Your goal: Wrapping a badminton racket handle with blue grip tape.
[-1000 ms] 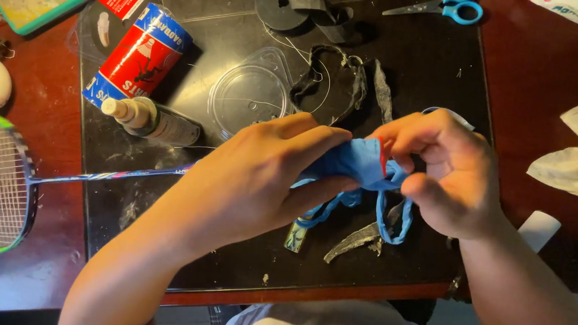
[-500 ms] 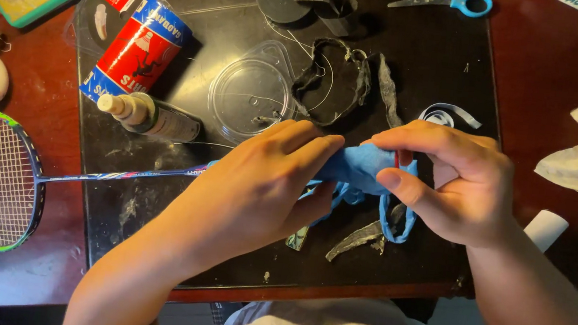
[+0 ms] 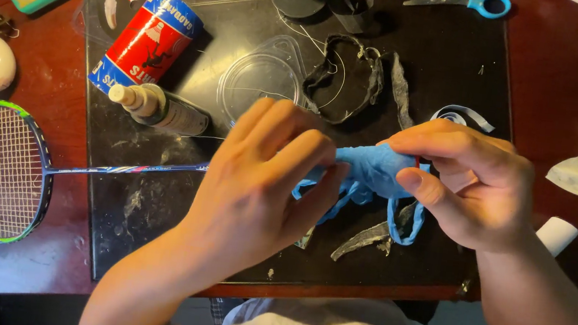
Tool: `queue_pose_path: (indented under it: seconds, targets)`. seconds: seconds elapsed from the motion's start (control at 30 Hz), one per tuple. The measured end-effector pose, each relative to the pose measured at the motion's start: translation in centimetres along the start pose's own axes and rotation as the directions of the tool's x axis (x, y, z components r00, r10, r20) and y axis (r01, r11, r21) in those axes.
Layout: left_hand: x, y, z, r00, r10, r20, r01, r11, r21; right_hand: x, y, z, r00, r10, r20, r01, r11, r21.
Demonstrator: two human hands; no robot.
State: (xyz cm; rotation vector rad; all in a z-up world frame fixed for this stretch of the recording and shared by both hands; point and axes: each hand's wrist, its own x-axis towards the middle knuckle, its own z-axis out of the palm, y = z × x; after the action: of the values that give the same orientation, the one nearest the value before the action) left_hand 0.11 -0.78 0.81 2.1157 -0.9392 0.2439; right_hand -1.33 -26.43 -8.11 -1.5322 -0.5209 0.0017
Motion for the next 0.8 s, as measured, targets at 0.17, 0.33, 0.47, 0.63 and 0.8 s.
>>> queue_pose_path:
  seconds: [0.17,0.33,0.47,0.63,0.8]
  targets:
    - [-2.6,2.0,2.3,0.958,-0.270,-0.093,0.280,0.952,0.125,0.2,-0.3,0.2,1.000,0.006,-0.013,-0.006,1.000,-0.022]
    - [-3.3,2.3,4.9,0.946,-0.293,-0.136,0.305,0.949,0.078,0.1,-0.2,0.1,1.000,-0.005,-0.017,0.004,0.998,-0.064]
    - [-3.2,2.1,5.6,0.935,-0.328,-0.136,0.338,0.939,0.062,0.3,-0.2,0.0,0.999,0.036,-0.027,-0.037,0.999,-0.039]
    - [-3.5,2.0,6.4,0.929,-0.315,-0.195,0.332,0.942,0.056,0.2,0.1,-0.1,0.999,0.028,-0.016,-0.028,0.999,-0.044]
    - [-3.8,1.8,5.8,0.936,-0.307,-0.171,0.302,0.952,-0.055,0.7,-0.2,0.0,1.000,0.009,0.012,-0.008,0.997,-0.077]
